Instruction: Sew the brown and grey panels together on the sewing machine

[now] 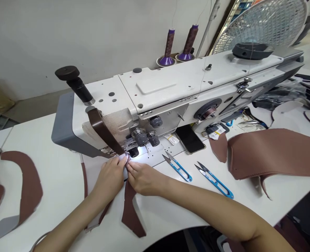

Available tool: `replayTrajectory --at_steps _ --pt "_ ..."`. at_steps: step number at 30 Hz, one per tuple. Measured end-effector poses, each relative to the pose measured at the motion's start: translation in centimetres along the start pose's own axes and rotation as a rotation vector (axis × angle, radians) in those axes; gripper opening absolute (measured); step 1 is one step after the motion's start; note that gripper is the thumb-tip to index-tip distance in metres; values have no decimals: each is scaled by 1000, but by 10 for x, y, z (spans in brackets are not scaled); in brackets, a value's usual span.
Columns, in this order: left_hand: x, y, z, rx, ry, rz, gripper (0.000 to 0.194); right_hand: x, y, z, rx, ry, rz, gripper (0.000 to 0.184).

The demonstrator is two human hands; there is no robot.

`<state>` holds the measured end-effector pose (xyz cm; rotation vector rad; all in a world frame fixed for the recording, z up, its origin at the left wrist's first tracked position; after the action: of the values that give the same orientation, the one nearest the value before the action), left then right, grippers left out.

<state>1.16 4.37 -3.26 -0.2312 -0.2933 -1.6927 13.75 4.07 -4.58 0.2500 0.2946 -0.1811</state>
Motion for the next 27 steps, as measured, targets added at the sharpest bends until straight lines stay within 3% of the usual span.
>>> replayTrajectory --at_steps 8,16,23,27 --pt "0 14 15 -33 -205 15 52 -1 16 5 4 21 58 26" --pt "-1 17 17 -2 -204 45 48 -2 10 2 46 46 60 19" --pt "-1 18 18 69 -228 65 42 -7 3 -1 92 75 -37 28" --pt "1 19 18 91 -233 60 40 -11 -14 1 81 110 -63 28"
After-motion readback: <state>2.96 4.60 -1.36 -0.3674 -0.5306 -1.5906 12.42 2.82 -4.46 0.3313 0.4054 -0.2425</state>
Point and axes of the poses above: each hand's wrist, its own x-axis away from the middle knuckle, its own z-axis out of the back of the hand, y = z × x, the point moved 4 cm from there along -x, towards the middle knuckle, and after that the axes turned 6 degrees about -y, right-handed, at the moved point
